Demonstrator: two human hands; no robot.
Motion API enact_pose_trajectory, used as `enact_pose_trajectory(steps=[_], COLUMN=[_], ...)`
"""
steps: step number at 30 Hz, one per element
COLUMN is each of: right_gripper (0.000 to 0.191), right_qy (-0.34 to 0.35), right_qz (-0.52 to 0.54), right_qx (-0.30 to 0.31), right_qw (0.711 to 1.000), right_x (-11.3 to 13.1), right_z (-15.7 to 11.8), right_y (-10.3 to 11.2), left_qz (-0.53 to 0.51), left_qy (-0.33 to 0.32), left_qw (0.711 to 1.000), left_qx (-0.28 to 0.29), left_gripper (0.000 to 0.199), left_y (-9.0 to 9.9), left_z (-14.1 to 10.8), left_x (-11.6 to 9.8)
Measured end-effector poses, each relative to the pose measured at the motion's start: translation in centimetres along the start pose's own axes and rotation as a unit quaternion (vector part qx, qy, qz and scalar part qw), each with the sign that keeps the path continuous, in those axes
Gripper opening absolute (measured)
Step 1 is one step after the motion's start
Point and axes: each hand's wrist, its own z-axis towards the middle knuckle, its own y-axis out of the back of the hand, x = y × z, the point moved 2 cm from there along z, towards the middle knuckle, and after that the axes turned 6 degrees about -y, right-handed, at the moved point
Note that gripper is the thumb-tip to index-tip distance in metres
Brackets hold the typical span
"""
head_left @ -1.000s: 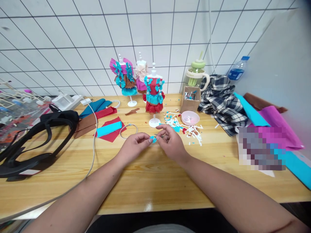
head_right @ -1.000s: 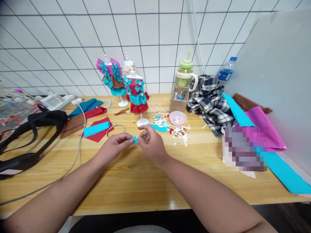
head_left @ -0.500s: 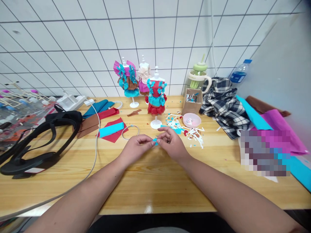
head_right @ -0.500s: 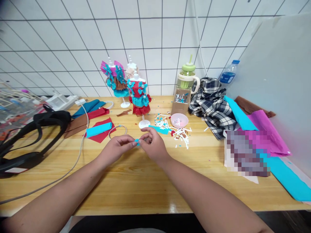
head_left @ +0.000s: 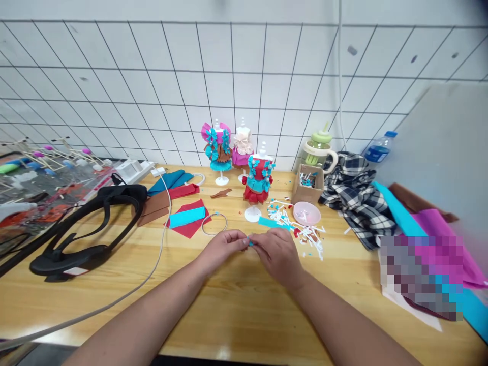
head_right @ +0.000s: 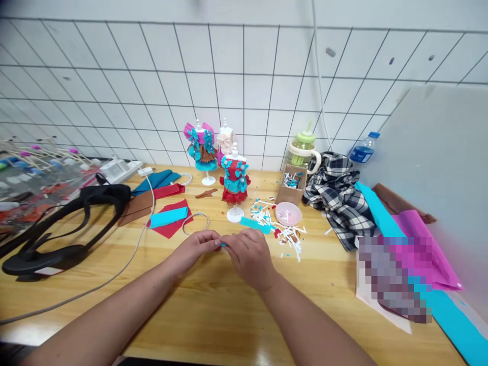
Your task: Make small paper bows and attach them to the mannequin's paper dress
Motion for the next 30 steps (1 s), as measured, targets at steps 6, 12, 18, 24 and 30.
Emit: enact_pose_trajectory(steps=[6, 12, 18, 24, 30], right_gripper=[0.026, 0.022, 0.018, 0.015, 0.017], right_qy=[-0.165, -0.309, -0.322, -0.320, -0.270], right_qz=[0.135, 0.275, 0.298, 0.299, 0.355], right_qx=[-0.032, -0.022, -0.032, -0.042, -0.078], right_qw=[0.976, 0.910, 0.898, 0.898, 0.892], right_x=[-1.3, -2.8, -3.4, -1.9, 1.4], right_z=[0.3, 0.4, 0.8, 2.4, 7.1], right_y=[-0.6, -1.7, -0.9, 0.9, 5.5], left_qz=[0.123, 0.366, 0.409, 0.384, 0.273], left_qy=[-0.015, -0.061, -0.097, -0.158, -0.145], left_qw=[0.990, 0.925, 0.903, 0.905, 0.944], left_qx=[-0.070, -0.076, -0.087, -0.089, -0.115], left_gripper=[0.035, 0.047, 0.030, 0.028, 0.035], left_y=[1.8, 3.1, 0.5, -1.1, -0.5], left_z=[1.0, 5.3, 9.4, 9.7, 6.2], left_x=[1.0, 0.9, 0.9, 0.4, -0.3])
